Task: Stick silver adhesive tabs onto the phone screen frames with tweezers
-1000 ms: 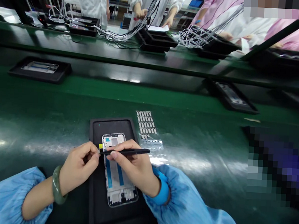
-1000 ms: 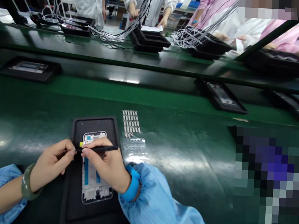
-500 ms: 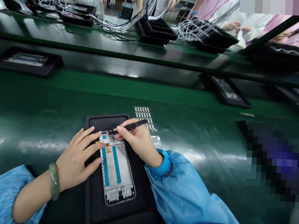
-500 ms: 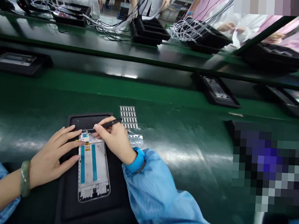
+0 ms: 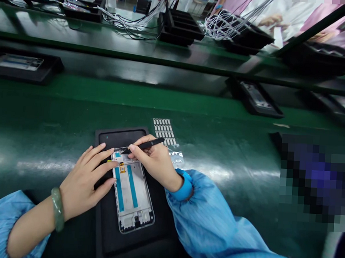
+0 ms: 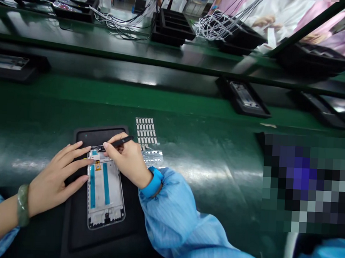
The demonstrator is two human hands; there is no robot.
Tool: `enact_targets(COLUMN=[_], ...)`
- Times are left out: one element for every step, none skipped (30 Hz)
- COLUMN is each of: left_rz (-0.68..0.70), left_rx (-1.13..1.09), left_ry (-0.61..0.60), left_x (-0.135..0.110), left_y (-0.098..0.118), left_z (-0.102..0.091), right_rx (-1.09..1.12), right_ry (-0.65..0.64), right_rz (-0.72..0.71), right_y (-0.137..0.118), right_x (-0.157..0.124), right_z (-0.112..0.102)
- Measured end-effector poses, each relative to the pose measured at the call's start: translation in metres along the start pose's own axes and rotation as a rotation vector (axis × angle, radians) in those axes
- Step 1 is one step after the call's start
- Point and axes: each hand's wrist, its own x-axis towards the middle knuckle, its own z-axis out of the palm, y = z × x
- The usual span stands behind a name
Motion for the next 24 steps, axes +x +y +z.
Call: enact_targets(left_rz=[0.001,0.001,0.002,0.004,0.004,0.002,0.0,-0.002,-0.004,-0.004,-0.003,0.0,0.001,0.0,-0.002,-0.006,-0.012,-0.018,-0.023,-0.027,-0.03,-0.033,-0.034,-0.033], left_rx=[0.003,0.007,0.013,0.02,0.028,0.035,0.041,0.045,0.047,0.048,0.05,0.053,0.057,0.061,0.065,0.069,0.072,0.076,0.079,0.083,0.087,0.094,0.103,0.115], left_ry=[0.001,0.002,0.002,0.0,-0.004,-0.009,-0.013,-0.015,-0.015,-0.015,-0.014,-0.016,-0.017,-0.019,-0.02,-0.019,-0.015,-0.011,-0.005,-0.002,-0.001,-0.004,-0.009,-0.015], left_x=[0.0,0.0,0.0,0.0,0.0,0.0,0.001,0.001,0.001,0.001,0.002,0.002,0.002,0.003,0.003,0.004,0.004,0.005,0.006,0.007,0.008,0.008,0.009,0.01], left_y=[0.0,0.0,0.001,0.001,0.001,0.002,0.002,0.003,0.003,0.003,0.004,0.004,0.004,0.004,0.004,0.004,0.005,0.006,0.007,0.007,0.008,0.009,0.01,0.01], left_z=[0.0,0.0,-0.001,-0.001,-0.002,-0.002,-0.003,-0.003,-0.004,-0.004,-0.003,-0.003,-0.003,-0.002,-0.002,-0.001,-0.001,0.0,0.0,0.0,0.0,0.001,0.001,0.001], right_rx=[-0.004,-0.009,-0.017,-0.027,-0.038,-0.047,-0.056,-0.063,-0.07,-0.079,-0.089,-0.1,-0.11,-0.118,-0.123,-0.125,-0.127,-0.129,-0.133,-0.137,-0.142,-0.146,-0.15,-0.154], right_ry=[0.0,0.001,0.002,0.005,0.009,0.013,0.015,0.018,0.019,0.02,0.02,0.02,0.02,0.02,0.021,0.022,0.024,0.026,0.027,0.027,0.027,0.026,0.025,0.024], right_rz=[-0.004,-0.008,-0.013,-0.02,-0.027,-0.033,-0.039,-0.044,-0.05,-0.056,-0.064,-0.072,-0.08,-0.087,-0.094,-0.099,-0.104,-0.109,-0.112,-0.115,-0.119,-0.123,-0.129,-0.134], right_y=[0.0,0.0,0.0,0.0,0.0,0.0,0.001,0.001,0.001,0.002,0.002,0.003,0.003,0.003,0.003,0.004,0.004,0.004,0.004,0.004,0.004,0.004,0.004,0.004], right_x=[0.0,-0.001,-0.001,-0.001,-0.001,-0.001,-0.001,-0.001,-0.001,-0.002,-0.002,-0.002,-0.002,-0.002,-0.002,-0.003,-0.003,-0.003,-0.003,-0.003,-0.003,-0.003,-0.003,-0.003], right_z=[0.0,0.0,0.001,0.001,0.001,0.001,0.001,0.001,0.001,0.001,0.001,0.001,0.001,0.001,0.001,0.001,0.001,0.001,0.001,0.001,0.001,0.001,0.001,0.001])
